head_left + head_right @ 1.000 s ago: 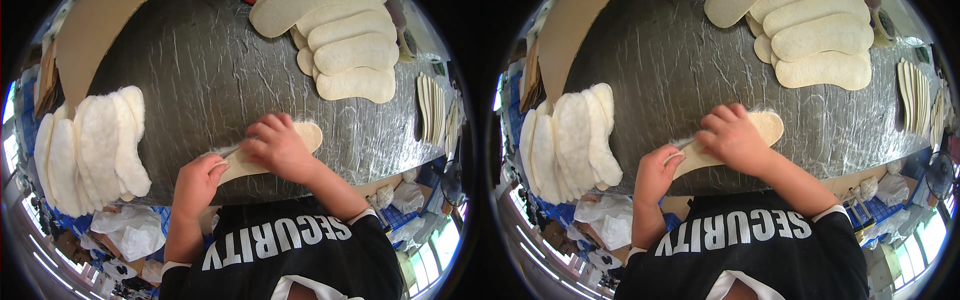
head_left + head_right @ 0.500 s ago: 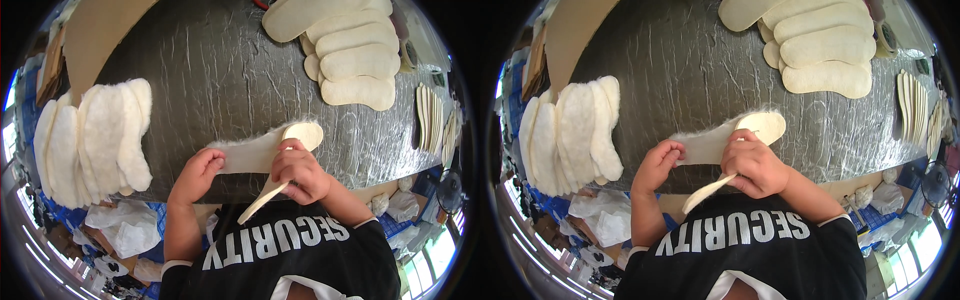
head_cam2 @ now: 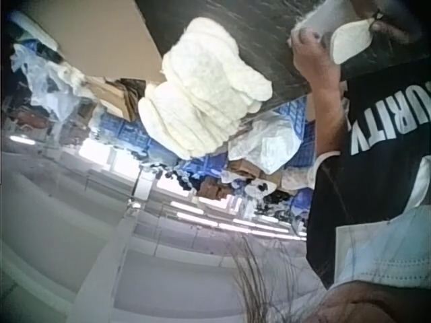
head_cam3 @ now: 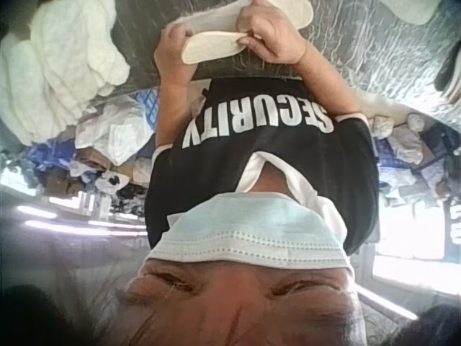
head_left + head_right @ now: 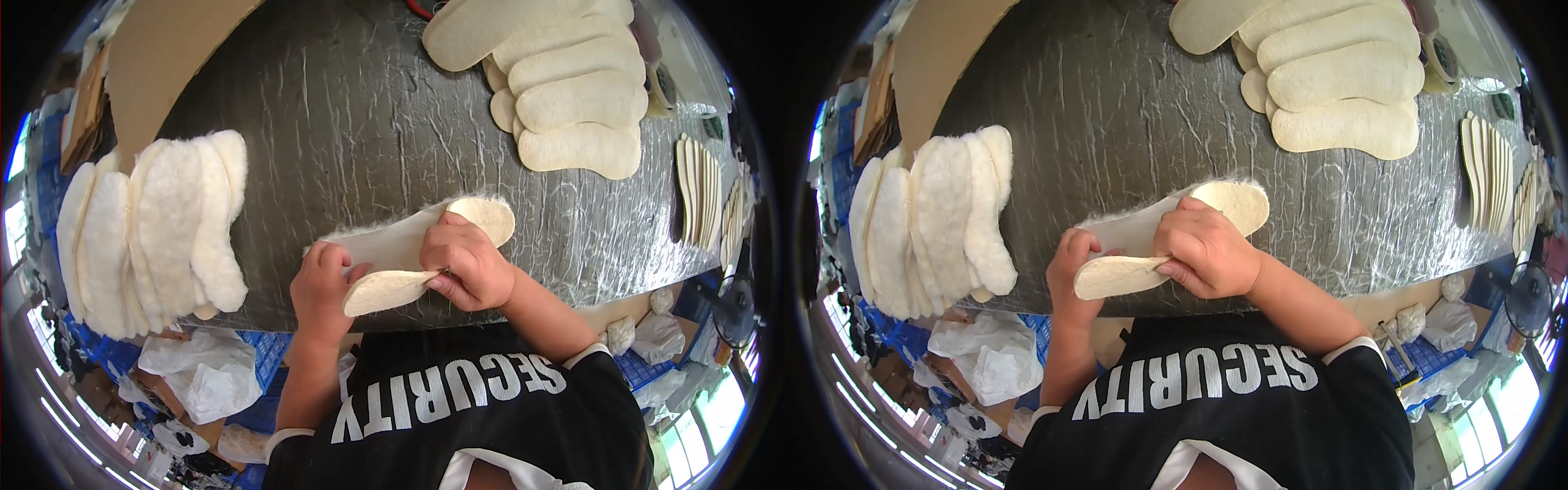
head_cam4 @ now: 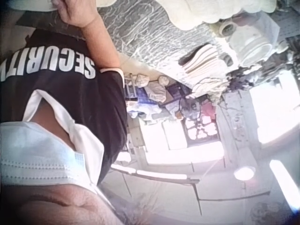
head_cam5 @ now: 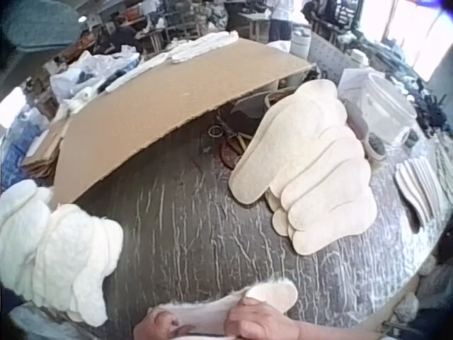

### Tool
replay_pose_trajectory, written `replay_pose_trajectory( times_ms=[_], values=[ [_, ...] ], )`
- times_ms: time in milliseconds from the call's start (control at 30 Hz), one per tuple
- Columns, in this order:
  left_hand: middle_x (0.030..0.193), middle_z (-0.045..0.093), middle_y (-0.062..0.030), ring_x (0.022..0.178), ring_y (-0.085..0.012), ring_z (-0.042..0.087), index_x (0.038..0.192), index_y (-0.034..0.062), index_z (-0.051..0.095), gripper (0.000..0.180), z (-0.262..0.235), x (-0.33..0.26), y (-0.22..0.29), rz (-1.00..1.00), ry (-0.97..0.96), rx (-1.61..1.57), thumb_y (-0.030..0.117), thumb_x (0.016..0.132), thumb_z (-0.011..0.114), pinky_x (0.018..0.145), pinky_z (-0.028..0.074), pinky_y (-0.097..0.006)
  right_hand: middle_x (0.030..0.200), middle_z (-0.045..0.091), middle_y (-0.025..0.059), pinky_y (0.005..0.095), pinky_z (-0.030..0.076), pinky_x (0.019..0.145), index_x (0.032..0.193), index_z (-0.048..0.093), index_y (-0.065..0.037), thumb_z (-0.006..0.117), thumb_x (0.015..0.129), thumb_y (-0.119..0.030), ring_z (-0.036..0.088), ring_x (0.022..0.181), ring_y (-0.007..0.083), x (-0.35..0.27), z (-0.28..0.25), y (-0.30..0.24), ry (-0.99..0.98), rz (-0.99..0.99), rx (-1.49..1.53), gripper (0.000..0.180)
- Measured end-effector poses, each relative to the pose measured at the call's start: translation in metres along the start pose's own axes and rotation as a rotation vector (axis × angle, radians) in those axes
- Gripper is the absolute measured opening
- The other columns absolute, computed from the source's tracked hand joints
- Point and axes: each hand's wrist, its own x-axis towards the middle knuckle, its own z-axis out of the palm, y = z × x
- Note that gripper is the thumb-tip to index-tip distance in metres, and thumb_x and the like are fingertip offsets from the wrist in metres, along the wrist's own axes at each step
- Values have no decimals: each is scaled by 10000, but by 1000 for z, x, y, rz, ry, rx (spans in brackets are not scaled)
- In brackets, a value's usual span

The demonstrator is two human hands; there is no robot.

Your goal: Matching and pressing fuzzy linings onto shoe insoles by hand.

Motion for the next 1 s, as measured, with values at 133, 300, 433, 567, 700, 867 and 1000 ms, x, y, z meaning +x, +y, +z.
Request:
replay_pose_trajectory(
  times_ms=[133, 300, 433, 567, 700, 867, 1000],
  values=[
    [736, 567, -62, 644, -269, 580, 845, 86, 589, 238, -1, -1, 3, 87, 130, 42, 171, 702, 760, 535, 452, -359, 706, 520, 57, 378, 368, 610, 820, 467, -83, 647, 758, -151, 533, 629, 278, 2, 0, -1, 26, -4, -42, 202],
    [613, 517, -44, 539, -173, 548, 866, 78, 597, 125, 4, -14, -20, -167, 104, -288, 59, 783, 688, 506, 427, -306, 711, 529, 53, 363, 354, 593, 815, 473, -91, 652, 750, -140, 538, 627, 270, 9, -1, 1, 2, 7, -100, 196],
    [995, 605, -79, 923, -118, 571, 1132, -17, 541, 378, -7, -18, -20, -314, -122, -1337, 5, 774, 661, 816, 437, -259, 715, 526, 51, 370, 347, 584, 836, 487, -89, 661, 750, -156, 535, 622, 267, 7, 3, 7, 10, 23, -159, 206],
    [1175, 570, -99, 1099, -143, 532, 1239, -56, 485, 524, -7, -11, -11, -171, -270, -1382, 3, 761, 692, 957, 390, -277, 870, 570, 66, 393, 385, 717, 973, 521, -79, 712, 711, -339, 566, 789, 275, 9, -2, 6, -16, 49, -279, 416],
    [1056, 636, -92, 930, -132, 591, 1063, -17, 627, 292, -2, -5, -11, -29, -152, -979, -35, 781, 700, 799, 472, -255, 1134, 560, 104, 464, 360, 924, 1195, 478, -61, 740, 540, -563, 530, 1055, 318, 1, -26, 4, -11, 208, -477, 866],
    [986, 661, -71, 838, -90, 581, 1039, -30, 641, 211, 2, 2, -8, -162, -30, -931, 67, 857, 681, 754, 460, -222, 1225, 522, 125, 498, 321, 983, 1322, 383, -52, 757, 435, -608, 492, 1136, 339, -15, -38, 7, -148, 269, -607, 1112],
    [900, 664, -47, 794, -74, 581, 1020, -39, 640, 208, 12, 3, -6, -314, 124, -897, 109, 879, 673, 714, 464, -209, 1234, 515, 90, 484, 335, 974, 1349, 383, -81, 825, 397, -481, 497, 1140, 291, -12, -38, 1, -218, 315, -652, 1123]
  ],
)
